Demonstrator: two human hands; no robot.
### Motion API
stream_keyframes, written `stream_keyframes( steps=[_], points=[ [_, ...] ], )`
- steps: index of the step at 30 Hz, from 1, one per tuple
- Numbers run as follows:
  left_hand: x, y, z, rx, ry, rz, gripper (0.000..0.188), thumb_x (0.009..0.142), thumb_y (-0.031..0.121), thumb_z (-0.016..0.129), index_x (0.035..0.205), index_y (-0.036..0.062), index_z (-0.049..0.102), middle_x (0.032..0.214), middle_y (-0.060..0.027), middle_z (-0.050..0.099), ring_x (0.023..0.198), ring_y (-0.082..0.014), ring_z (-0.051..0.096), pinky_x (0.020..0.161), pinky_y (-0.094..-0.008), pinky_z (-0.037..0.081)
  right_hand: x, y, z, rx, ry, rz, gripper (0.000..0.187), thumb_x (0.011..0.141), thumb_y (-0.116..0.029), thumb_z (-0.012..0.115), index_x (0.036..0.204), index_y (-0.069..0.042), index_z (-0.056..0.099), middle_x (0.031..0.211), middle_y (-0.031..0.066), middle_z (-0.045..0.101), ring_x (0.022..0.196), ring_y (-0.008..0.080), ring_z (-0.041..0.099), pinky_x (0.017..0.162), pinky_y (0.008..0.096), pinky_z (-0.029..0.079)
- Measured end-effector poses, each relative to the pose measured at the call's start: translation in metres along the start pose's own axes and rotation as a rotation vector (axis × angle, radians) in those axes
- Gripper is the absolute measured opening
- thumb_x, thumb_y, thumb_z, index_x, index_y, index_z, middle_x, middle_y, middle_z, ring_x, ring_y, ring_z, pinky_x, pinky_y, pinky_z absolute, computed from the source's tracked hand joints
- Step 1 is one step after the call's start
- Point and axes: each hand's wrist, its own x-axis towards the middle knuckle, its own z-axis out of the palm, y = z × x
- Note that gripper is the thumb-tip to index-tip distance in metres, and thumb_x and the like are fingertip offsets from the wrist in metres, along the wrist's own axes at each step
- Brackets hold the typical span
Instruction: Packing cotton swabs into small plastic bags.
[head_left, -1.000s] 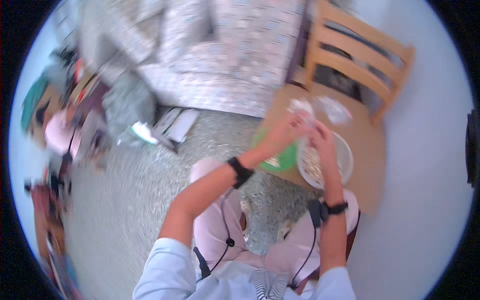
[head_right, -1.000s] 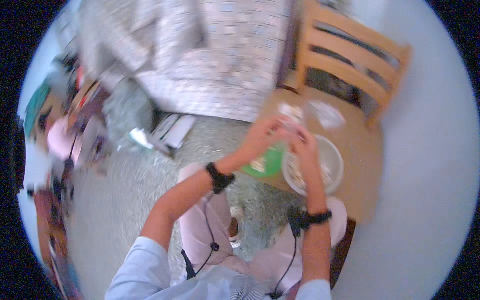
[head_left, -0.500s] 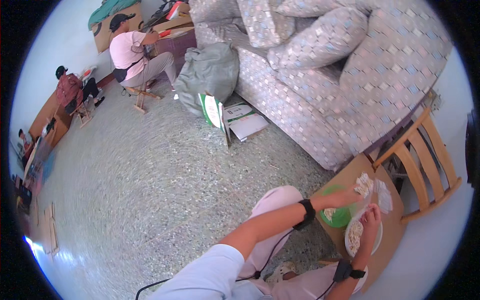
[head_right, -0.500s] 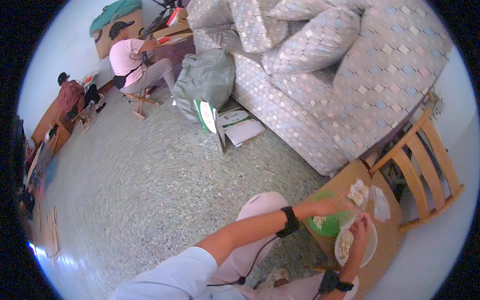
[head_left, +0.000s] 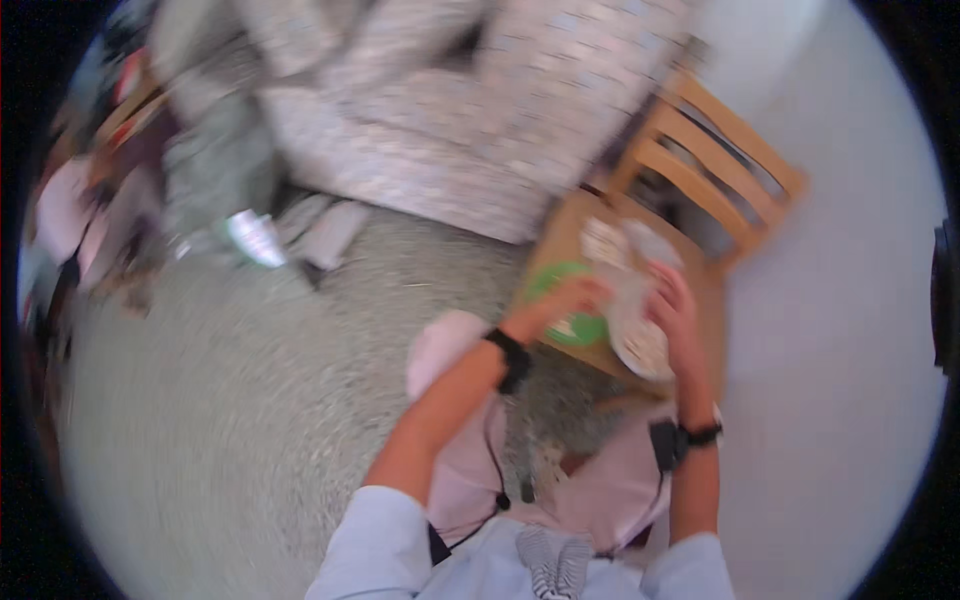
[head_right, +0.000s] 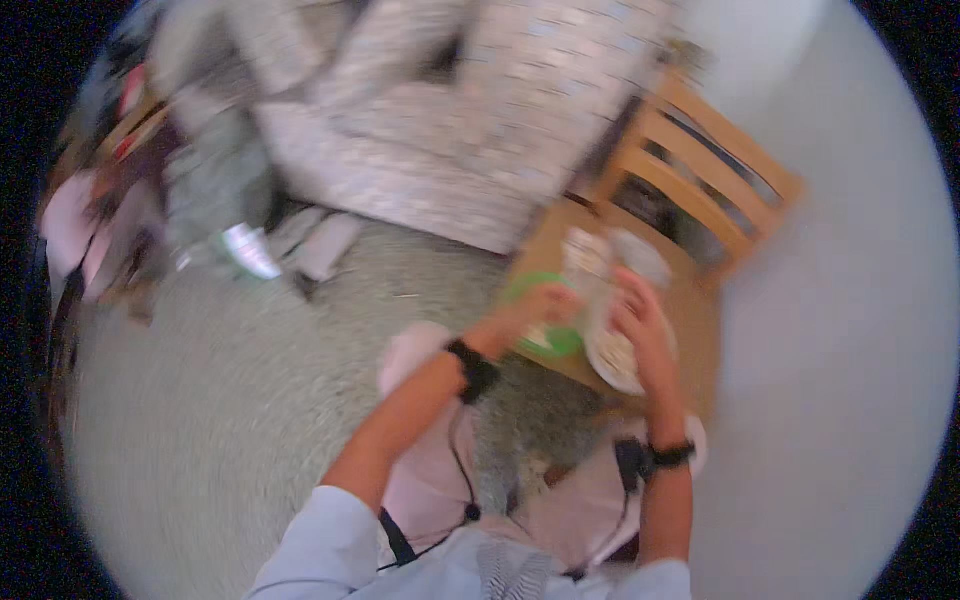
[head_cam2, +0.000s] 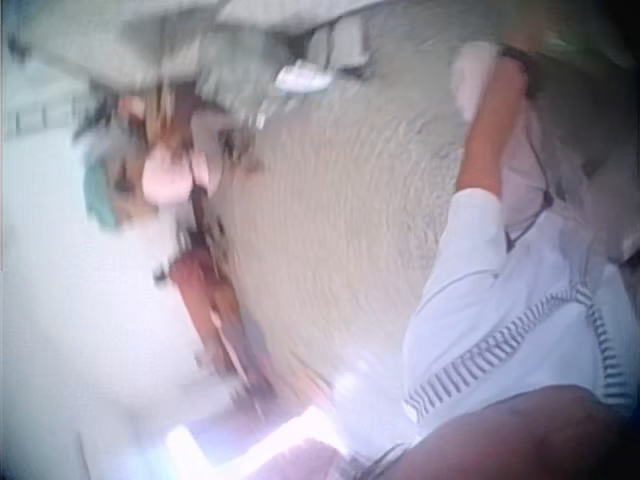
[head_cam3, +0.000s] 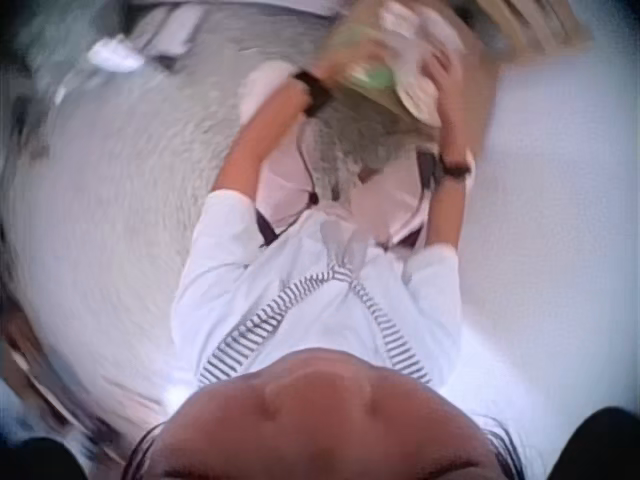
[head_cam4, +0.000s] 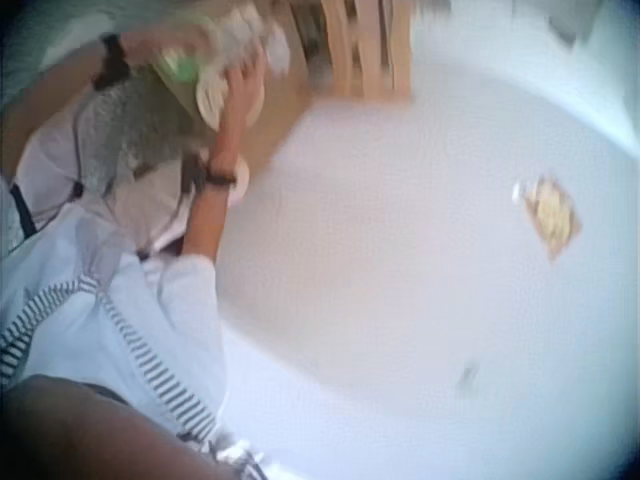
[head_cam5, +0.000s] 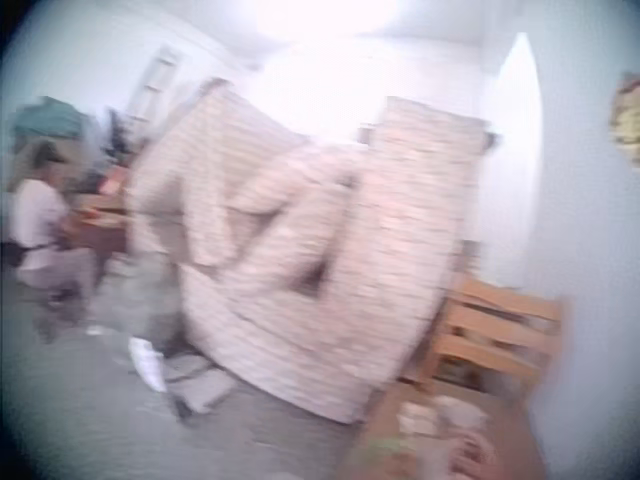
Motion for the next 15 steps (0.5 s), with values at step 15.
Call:
stream_keyframes(
  steps=[15],
  points=[
    [-0.018, 0.04, 0.022, 0.412, 0.076, -0.102, 0.027, 0.089, 0.025, 0.062, 0.099, 0.0004, 0.067, 0.081, 0.0019, 0.06, 0.075, -0.0058, 0.053, 0.071, -0.0209, 0.043, -0.079, 0.042, -0.016, -0.015, 0.324, 0.293, 0.024, 0.086, -0.025, 0.065, 0.1, -0.007, 0.067, 0.074, -0.0005, 0.062, 0.07, 0.0053, 0.056, 0.061, 0.0217, 0.047]
  ],
)
